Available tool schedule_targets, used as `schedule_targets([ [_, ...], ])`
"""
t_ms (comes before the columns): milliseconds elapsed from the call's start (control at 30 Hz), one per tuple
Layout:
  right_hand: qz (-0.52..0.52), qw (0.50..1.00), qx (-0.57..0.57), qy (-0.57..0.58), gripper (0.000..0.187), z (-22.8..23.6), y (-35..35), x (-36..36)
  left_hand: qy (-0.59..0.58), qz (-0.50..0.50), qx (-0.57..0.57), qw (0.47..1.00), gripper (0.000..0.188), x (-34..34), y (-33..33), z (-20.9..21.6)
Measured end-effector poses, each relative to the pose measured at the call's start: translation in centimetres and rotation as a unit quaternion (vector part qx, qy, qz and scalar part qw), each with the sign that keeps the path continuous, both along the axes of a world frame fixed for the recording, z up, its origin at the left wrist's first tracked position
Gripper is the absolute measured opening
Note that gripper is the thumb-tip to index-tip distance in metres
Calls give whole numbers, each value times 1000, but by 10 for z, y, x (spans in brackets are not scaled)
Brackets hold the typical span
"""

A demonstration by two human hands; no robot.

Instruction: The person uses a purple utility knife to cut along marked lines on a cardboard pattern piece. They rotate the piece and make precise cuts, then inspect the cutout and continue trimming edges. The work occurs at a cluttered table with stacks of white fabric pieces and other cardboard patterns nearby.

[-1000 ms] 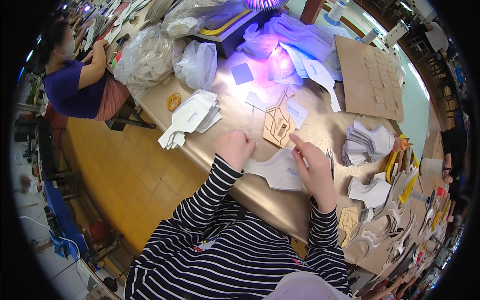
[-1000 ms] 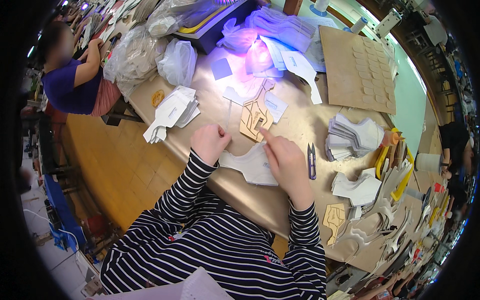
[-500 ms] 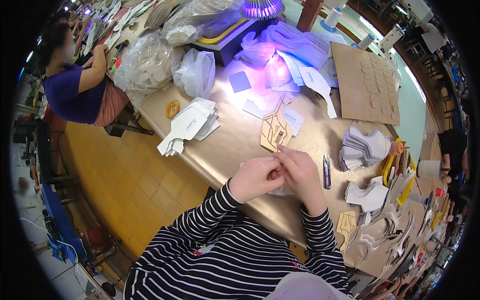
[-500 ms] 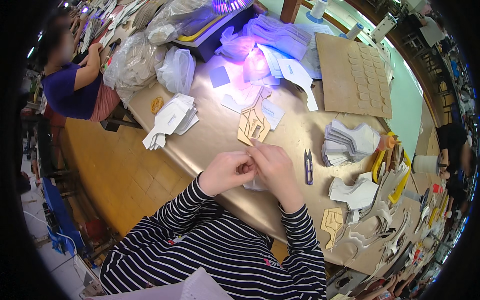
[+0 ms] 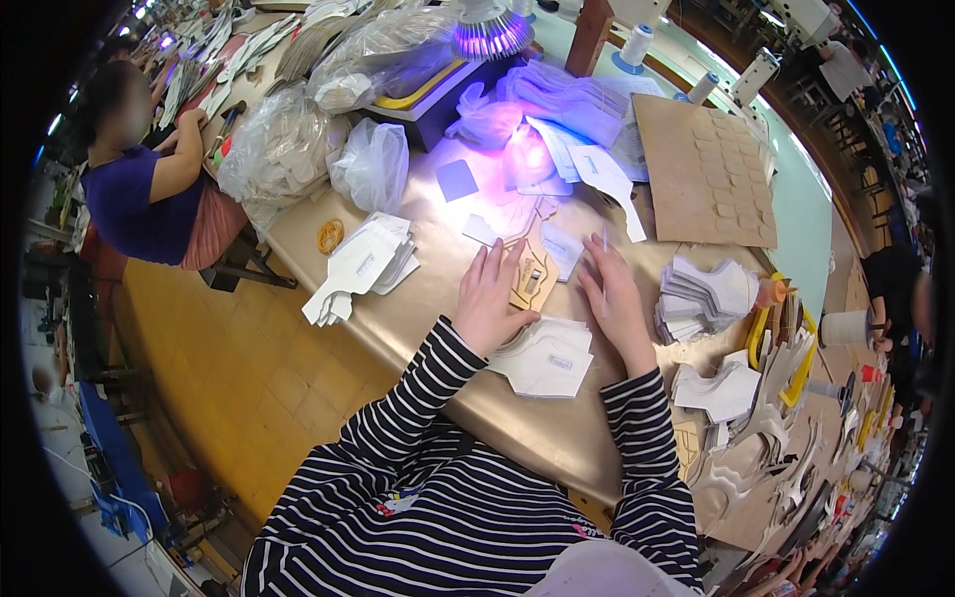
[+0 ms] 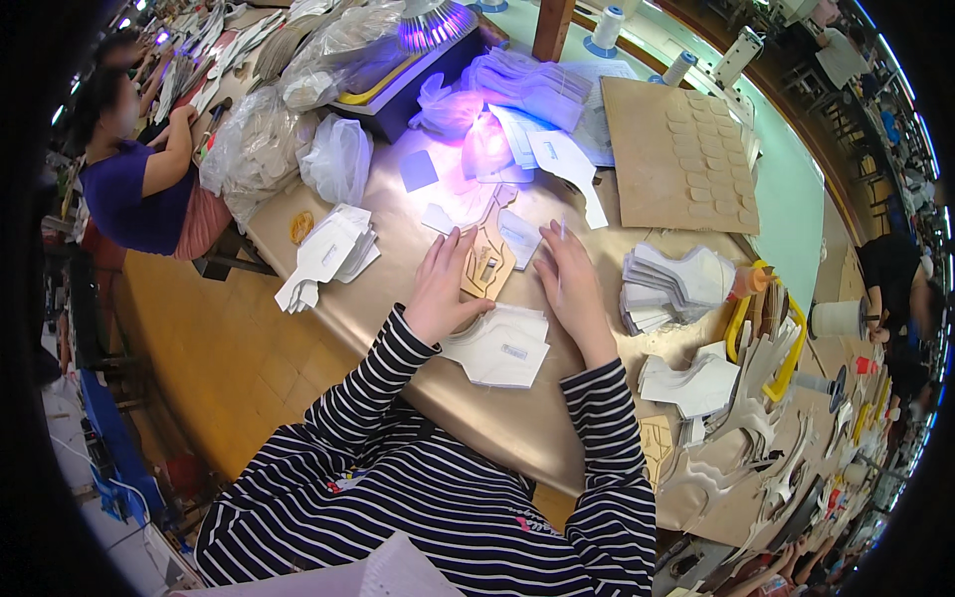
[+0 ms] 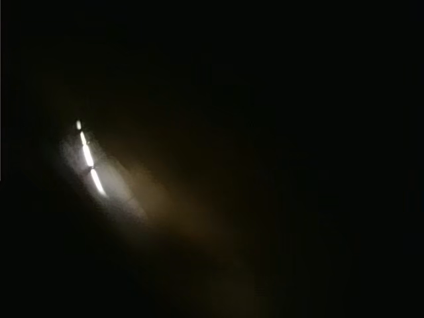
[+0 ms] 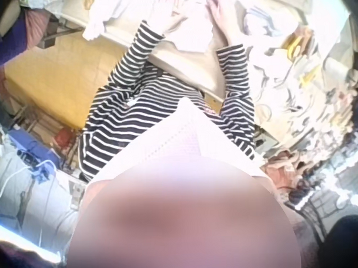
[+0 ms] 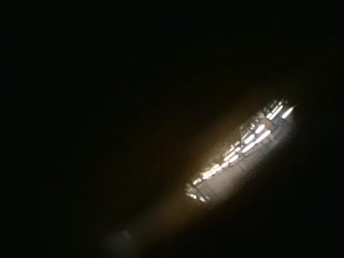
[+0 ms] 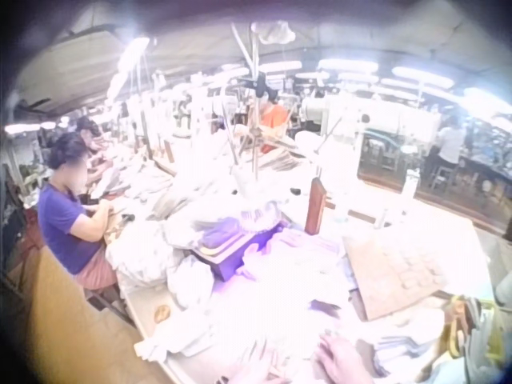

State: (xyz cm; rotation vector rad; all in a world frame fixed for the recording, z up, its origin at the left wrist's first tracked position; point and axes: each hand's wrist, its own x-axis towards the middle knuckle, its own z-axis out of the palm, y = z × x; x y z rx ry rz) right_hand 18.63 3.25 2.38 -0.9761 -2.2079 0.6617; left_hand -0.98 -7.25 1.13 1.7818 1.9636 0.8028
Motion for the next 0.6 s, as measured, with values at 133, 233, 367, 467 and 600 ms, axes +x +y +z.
schedule_targets([
  [133,-19,997,-68,-3,29,-9,7,-18,-41,8,36,998,96,-7,0,-8],
  [233,-46,983,-173,31,15,-4,-1,-26,-74,23,58,995,94,-6,-1,-14],
  [367,-45,936,-338,86,9,10,-27,-27,-90,41,67,993,98,-2,-1,-13],
  [467,17,982,-152,108,9,23,-40,-31,-208,56,86,973,99,0,3,-4],
  [600,81,987,-86,105,15,45,-40,-34,-436,91,-4,895,99,-13,-1,17],
])
